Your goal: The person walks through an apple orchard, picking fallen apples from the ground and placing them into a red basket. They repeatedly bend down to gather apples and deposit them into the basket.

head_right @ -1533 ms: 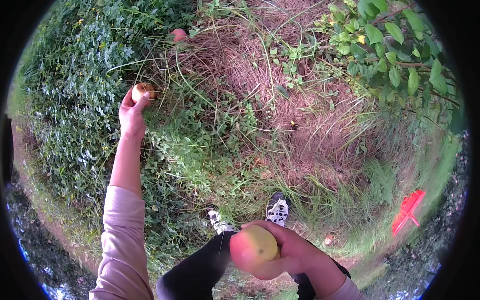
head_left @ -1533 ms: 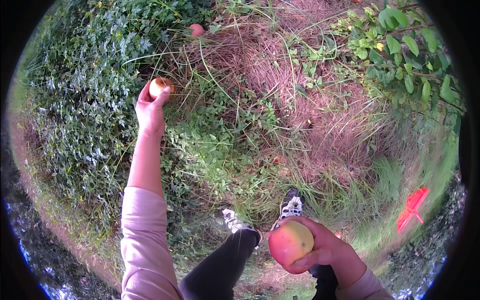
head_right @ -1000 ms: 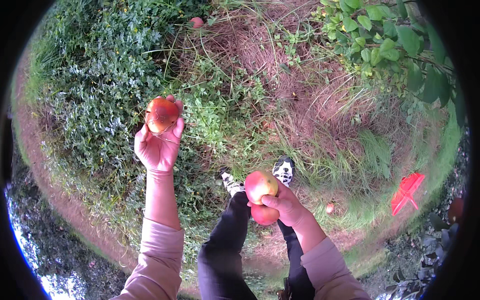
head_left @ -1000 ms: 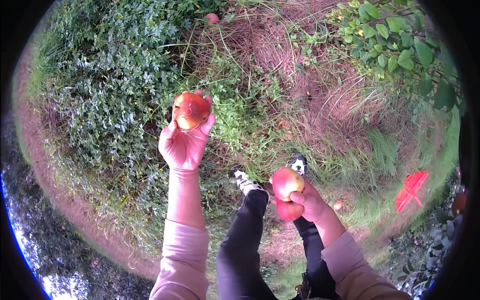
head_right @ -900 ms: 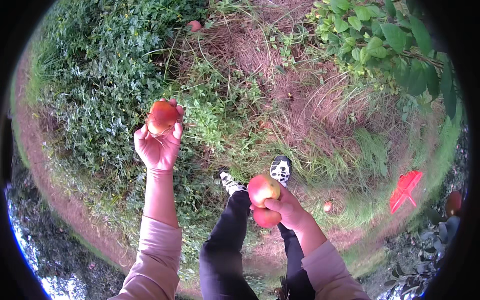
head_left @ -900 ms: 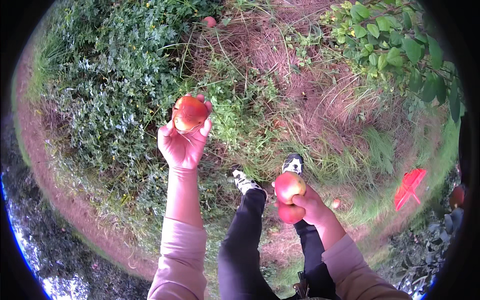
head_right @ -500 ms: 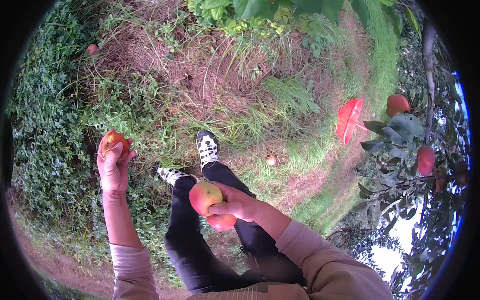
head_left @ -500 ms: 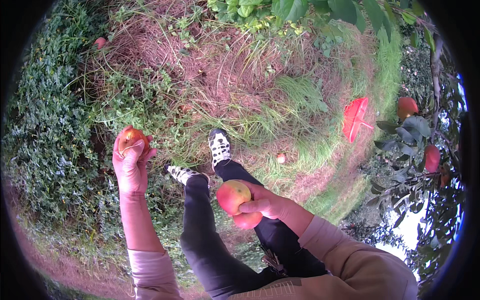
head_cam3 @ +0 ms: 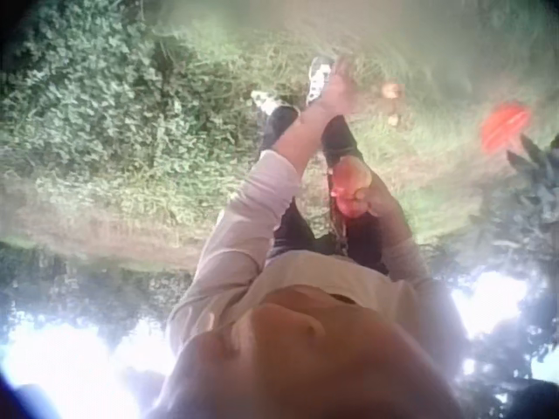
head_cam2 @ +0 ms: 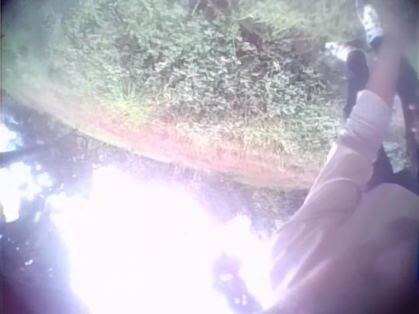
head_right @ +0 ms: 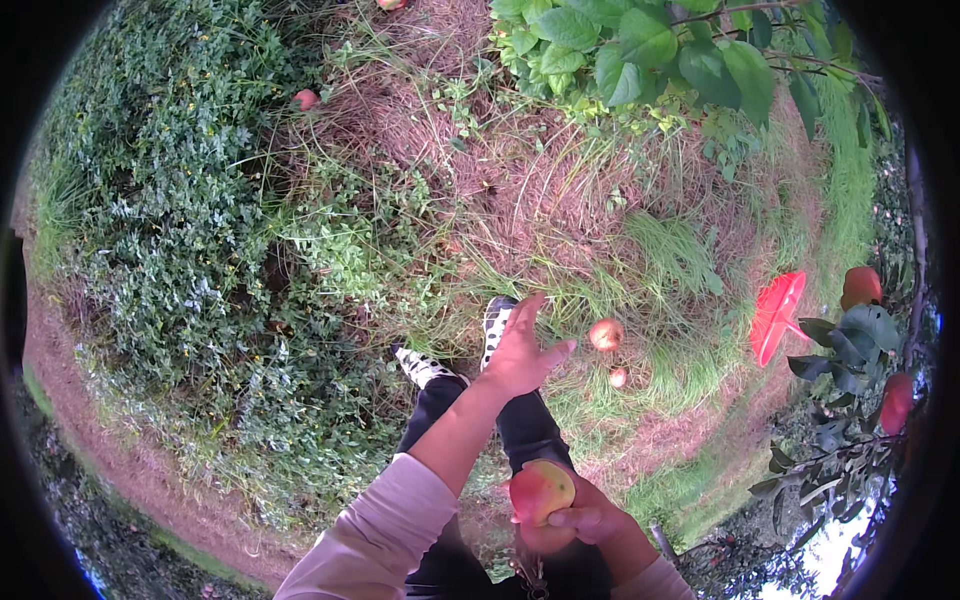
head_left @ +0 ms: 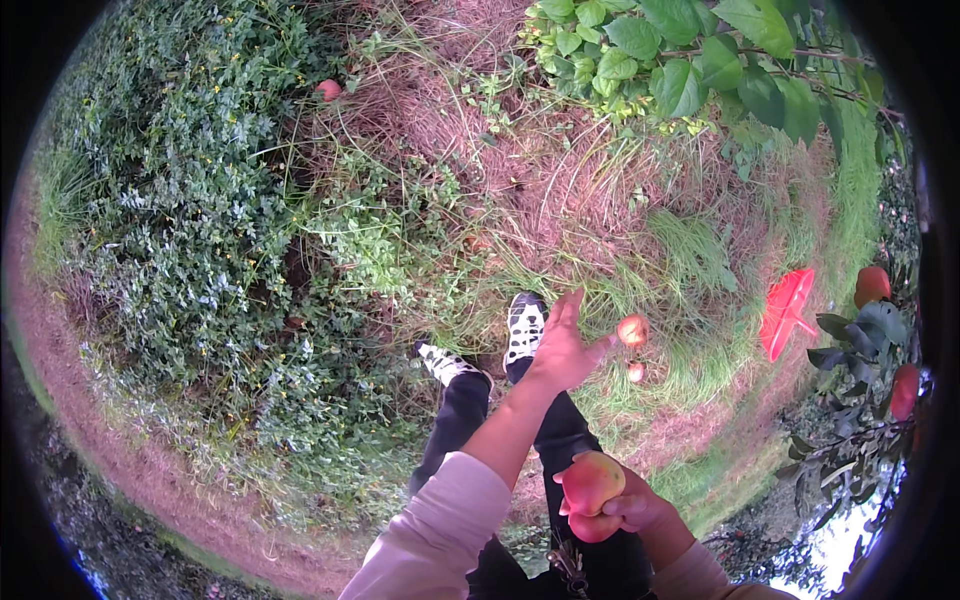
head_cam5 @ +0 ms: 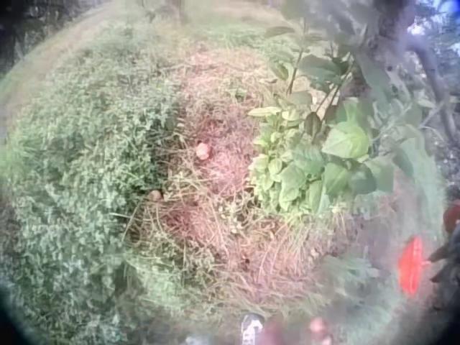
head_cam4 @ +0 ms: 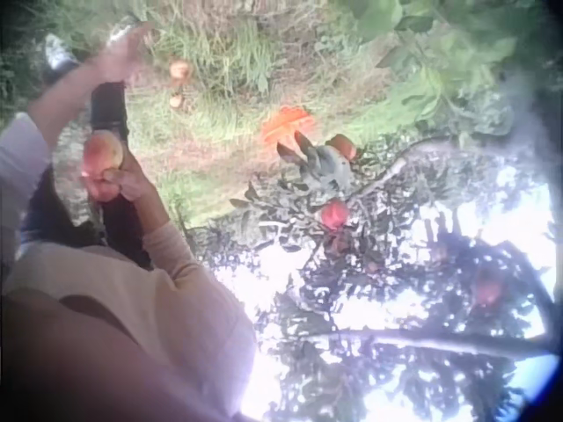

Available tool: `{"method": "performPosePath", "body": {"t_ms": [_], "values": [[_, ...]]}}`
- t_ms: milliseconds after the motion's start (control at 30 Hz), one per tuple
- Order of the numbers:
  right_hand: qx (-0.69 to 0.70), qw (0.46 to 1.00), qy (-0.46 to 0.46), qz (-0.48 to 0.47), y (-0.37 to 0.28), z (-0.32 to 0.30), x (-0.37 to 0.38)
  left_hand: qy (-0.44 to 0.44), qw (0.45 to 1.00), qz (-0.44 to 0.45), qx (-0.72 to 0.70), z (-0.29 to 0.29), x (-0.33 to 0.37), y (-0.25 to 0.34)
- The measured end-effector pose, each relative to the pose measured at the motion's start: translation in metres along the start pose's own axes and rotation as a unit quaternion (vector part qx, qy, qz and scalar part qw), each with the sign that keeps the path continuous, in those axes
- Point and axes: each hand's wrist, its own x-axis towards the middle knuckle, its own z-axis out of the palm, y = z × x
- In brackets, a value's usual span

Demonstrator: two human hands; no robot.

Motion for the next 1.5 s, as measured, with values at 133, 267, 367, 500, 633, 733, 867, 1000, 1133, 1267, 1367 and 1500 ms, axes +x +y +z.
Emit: {"method": "performPosePath", "body": {"t_ms": [133,267,367,500,633,733,867,1000,1133,1267,1367,1500], "values": [[0.012,1.0,-0.008,-0.019,0.0,0.002,0.013,0.021,0.996,-0.033,-0.077,-0.043,-0.022,-0.032],[-0.006,1.0,-0.011,-0.015,-0.01,0.026,0.029,0.128,0.991,-0.029,0.026,-0.09,-0.055,-0.075],[0.003,1.0,-0.011,-0.017,-0.011,0.042,0.034,0.154,0.985,-0.076,0.022,-0.119,-0.073,-0.081],[0.013,0.999,-0.041,-0.021,-0.012,0.042,0.042,0.134,0.977,-0.146,0.077,-0.161,-0.078,-0.073],[-0.003,0.996,-0.088,-0.02,-0.024,0.033,0.062,0.277,0.946,-0.054,0.158,-0.197,-0.064,-0.081],[-0.022,0.997,-0.057,-0.041,-0.04,0.04,0.078,0.324,0.925,-0.017,0.197,-0.249,-0.036,-0.081],[-0.021,0.998,-0.021,-0.061,-0.059,0.042,0.112,0.379,0.906,-0.028,0.187,-0.325,0.041,-0.08],[-0.011,0.999,0.004,-0.044,-0.073,0.053,0.152,0.418,0.885,-0.027,0.205,-0.418,0.129,-0.103],[0.01,0.999,0.026,-0.046,-0.073,0.057,0.196,0.421,0.868,-0.096,0.244,-0.493,0.223,-0.114],[0.122,0.987,0.061,-0.083,-0.055,0.065,0.233,0.403,0.86,-0.067,0.306,-0.517,0.301,-0.114],[0.177,0.977,0.086,-0.083,-0.044,0.085,0.258,0.377,0.848,-0.047,0.369,-0.529,0.337,-0.109],[0.198,0.977,0.057,-0.048,-0.031,0.108,0.289,0.299,0.831,-0.07,0.464,-0.571,0.379,-0.139]]}}
